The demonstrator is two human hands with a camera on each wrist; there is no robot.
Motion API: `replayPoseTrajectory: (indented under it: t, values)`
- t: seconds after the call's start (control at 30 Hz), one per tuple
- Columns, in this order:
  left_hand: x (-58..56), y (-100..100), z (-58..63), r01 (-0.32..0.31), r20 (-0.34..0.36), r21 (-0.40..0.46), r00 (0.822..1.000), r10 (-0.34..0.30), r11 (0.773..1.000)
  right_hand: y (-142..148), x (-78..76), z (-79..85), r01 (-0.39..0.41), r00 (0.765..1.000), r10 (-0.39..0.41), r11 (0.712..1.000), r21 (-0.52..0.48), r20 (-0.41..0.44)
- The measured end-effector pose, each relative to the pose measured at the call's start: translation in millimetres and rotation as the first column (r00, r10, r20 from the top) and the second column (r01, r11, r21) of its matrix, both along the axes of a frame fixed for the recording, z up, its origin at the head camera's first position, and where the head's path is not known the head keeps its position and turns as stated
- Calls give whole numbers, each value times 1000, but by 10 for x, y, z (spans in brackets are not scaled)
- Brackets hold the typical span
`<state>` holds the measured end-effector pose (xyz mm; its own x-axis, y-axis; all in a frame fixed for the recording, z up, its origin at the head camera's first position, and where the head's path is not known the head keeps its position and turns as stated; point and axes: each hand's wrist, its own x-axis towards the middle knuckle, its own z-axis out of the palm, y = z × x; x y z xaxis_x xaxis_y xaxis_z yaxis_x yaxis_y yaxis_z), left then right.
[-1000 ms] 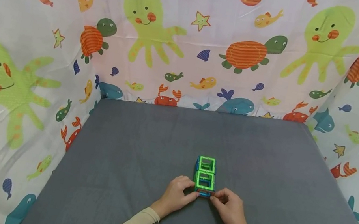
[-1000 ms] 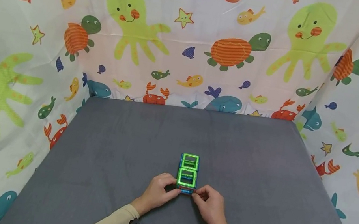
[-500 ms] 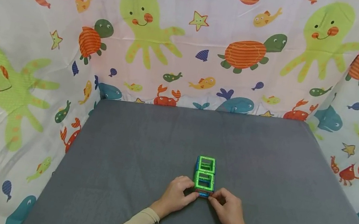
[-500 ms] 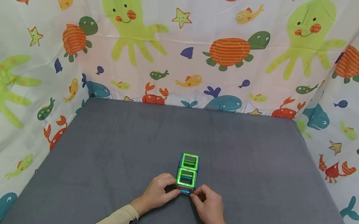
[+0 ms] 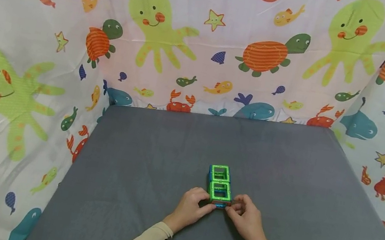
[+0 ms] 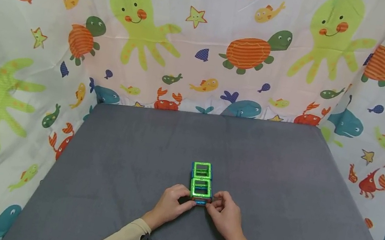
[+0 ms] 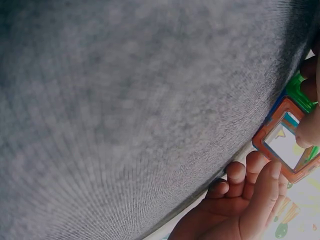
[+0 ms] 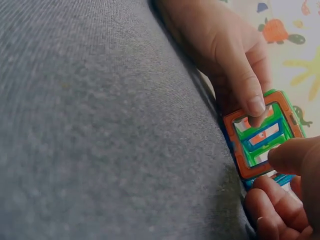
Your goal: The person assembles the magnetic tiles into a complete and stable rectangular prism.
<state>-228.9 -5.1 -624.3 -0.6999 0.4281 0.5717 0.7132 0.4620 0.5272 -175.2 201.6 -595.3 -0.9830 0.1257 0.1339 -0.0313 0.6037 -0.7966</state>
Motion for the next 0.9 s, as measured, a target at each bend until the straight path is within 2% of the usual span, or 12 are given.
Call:
replayPoseTrajectory:
  t: [0.2,0.4,0.73,0.9]
  values:
    - [15,9,-20,-3,2,1,1000,3,1000,3,-3,-12,-4,1000,3,1000,18,28]
    - [21,22,-49,-8,-25,-9,1000,7,1000,18,1,-43,-14,1000,14,1000,20,10]
    - [20,49,-18,-27,-3,-51,1000,27,998,47,-10,-16,-33,999,32,999,33,31]
    - [31,49,-28,-30,-29,-48,999,29,998,30,2,-10,-20,998,18,999,29,58]
